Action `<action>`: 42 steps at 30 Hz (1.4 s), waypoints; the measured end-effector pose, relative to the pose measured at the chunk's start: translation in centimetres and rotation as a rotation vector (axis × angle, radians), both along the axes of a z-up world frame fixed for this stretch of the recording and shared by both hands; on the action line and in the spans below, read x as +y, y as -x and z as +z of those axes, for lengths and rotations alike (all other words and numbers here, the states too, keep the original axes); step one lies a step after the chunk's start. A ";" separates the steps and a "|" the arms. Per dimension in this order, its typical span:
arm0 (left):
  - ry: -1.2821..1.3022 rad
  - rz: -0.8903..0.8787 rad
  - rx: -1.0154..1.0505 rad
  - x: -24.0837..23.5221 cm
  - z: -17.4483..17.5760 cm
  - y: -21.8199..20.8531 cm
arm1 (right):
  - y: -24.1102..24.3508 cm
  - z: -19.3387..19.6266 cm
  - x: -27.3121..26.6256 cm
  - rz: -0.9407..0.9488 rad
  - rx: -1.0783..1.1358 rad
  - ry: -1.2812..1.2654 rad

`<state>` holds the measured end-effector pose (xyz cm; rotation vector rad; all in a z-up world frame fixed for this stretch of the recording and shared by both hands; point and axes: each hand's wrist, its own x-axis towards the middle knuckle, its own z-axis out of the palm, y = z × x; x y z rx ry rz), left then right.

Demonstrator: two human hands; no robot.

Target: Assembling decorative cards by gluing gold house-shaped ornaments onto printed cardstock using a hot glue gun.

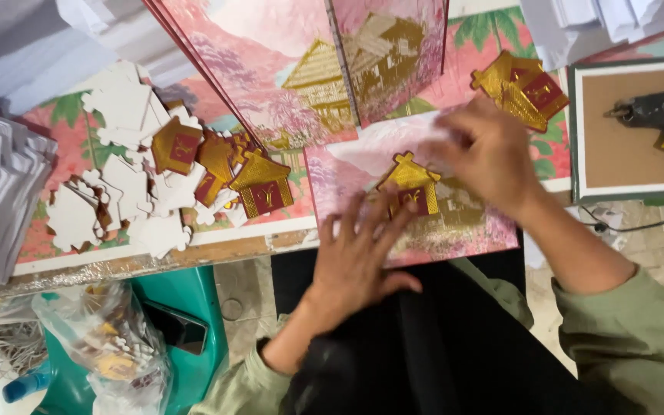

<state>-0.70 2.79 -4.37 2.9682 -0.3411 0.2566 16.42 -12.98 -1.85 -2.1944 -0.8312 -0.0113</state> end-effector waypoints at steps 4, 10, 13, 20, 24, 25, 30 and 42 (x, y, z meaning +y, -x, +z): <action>-0.216 -0.021 -0.092 -0.1 -0.6 0.9 | -7.8 -0.1 1.9 -0.081 -0.400 -0.129; -0.255 -0.052 -0.076 0.9 -0.3 1.0 | -11.5 -0.9 5.9 -0.017 -0.314 -0.345; -0.024 -0.089 -0.127 1.5 0.4 1.2 | -12.6 -1.3 4.0 -0.139 -0.241 -0.481; 0.387 0.056 -0.503 2.6 1.8 3.4 | -6.8 -5.2 -9.4 -0.348 0.218 -0.822; 0.229 0.083 -0.633 1.5 0.7 4.1 | 1.9 -0.6 -7.9 -0.120 0.452 -0.602; 0.183 0.053 -0.625 1.2 0.3 4.3 | 4.2 -0.6 -7.9 -0.323 0.622 -0.586; 0.013 -0.023 -0.339 0.4 0.3 4.1 | 7.2 -0.7 -6.6 -0.352 0.483 -0.214; -0.006 -0.095 -0.296 0.4 0.4 3.1 | -10.9 0.9 2.9 -0.115 -0.063 -0.275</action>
